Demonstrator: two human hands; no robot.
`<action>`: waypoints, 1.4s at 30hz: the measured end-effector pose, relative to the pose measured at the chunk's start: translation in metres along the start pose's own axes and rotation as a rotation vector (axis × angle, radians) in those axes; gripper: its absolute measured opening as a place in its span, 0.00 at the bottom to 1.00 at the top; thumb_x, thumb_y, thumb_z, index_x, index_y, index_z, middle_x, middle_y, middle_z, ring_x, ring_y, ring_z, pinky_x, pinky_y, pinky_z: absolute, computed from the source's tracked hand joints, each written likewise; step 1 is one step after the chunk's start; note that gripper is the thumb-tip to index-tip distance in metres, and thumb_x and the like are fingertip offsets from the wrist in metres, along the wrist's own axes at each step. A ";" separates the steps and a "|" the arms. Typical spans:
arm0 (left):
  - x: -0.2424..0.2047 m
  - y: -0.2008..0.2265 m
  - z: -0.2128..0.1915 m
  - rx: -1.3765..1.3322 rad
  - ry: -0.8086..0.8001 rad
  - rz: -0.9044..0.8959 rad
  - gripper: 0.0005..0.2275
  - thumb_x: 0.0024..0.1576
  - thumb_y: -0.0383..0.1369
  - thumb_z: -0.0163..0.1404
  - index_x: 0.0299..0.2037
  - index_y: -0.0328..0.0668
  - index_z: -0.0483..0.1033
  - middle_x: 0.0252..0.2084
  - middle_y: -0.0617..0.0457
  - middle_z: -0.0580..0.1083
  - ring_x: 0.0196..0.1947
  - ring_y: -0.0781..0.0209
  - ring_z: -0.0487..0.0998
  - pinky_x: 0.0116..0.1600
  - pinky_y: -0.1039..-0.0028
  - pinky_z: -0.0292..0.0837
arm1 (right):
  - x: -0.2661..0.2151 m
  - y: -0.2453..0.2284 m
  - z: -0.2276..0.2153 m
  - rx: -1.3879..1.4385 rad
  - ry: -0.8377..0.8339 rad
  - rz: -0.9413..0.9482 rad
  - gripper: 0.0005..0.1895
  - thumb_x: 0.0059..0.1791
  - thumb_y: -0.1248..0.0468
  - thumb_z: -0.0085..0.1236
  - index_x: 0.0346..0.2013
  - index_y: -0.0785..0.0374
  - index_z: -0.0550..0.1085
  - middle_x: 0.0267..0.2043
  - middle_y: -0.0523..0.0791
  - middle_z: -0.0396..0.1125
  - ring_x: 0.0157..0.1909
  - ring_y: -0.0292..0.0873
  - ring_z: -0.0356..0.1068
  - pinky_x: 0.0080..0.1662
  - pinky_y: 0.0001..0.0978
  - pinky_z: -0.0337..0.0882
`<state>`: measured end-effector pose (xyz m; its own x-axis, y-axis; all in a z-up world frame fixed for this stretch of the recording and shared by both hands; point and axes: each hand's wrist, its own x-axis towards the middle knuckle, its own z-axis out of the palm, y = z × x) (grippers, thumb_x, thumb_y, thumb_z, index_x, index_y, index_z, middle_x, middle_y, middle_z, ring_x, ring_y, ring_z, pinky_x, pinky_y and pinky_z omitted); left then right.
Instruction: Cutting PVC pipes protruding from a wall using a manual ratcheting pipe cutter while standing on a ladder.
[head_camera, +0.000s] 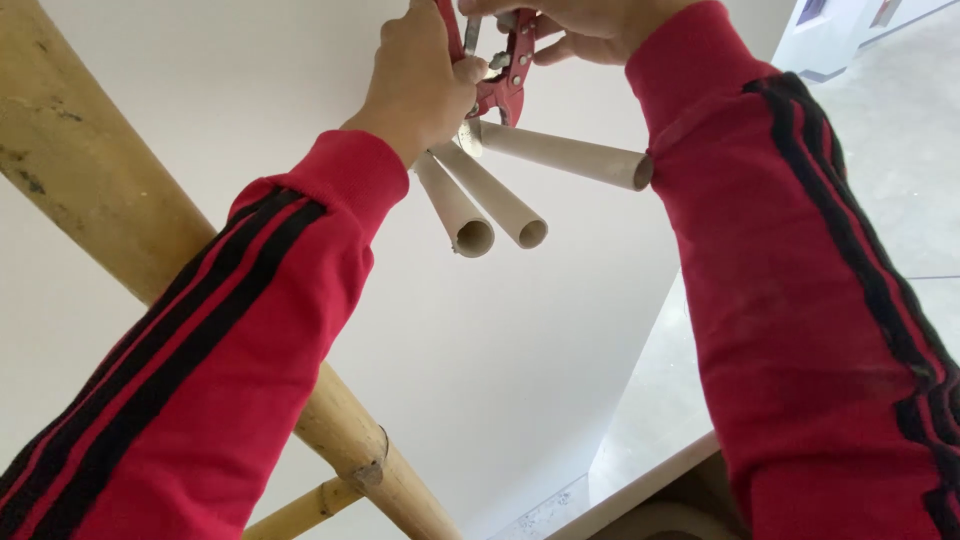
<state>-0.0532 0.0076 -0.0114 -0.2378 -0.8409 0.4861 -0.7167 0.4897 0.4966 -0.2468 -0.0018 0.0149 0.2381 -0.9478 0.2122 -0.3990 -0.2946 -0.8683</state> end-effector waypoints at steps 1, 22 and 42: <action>0.003 -0.001 0.002 0.028 0.005 0.015 0.19 0.59 0.35 0.60 0.52 0.41 0.63 0.46 0.39 0.71 0.34 0.47 0.80 0.34 0.63 0.79 | 0.016 0.009 -0.007 -0.066 0.022 0.095 0.19 0.56 0.54 0.38 0.59 0.51 0.69 0.60 0.42 0.68 0.60 0.43 0.71 0.67 0.52 0.68; -0.105 0.050 -0.053 0.391 0.120 0.337 0.13 0.58 0.40 0.55 0.39 0.40 0.68 0.47 0.47 0.68 0.35 0.45 0.74 0.31 0.53 0.73 | -0.038 -0.063 0.037 -0.255 0.582 0.045 0.21 0.45 0.52 0.62 0.19 0.56 0.62 0.17 0.38 0.60 0.14 0.33 0.59 0.15 0.28 0.70; -0.131 0.041 -0.099 0.156 -0.095 0.350 0.18 0.57 0.40 0.49 0.55 0.45 0.75 0.54 0.59 0.74 0.40 0.59 0.76 0.52 0.58 0.65 | -0.051 -0.002 0.023 0.350 0.589 0.195 0.14 0.45 0.53 0.51 0.24 0.57 0.61 0.21 0.46 0.64 0.19 0.47 0.68 0.25 0.42 0.81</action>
<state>0.0136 0.1602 0.0162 -0.5398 -0.6503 0.5345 -0.6705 0.7161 0.1940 -0.2382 0.0501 -0.0043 -0.3665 -0.9167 0.1591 -0.0540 -0.1497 -0.9873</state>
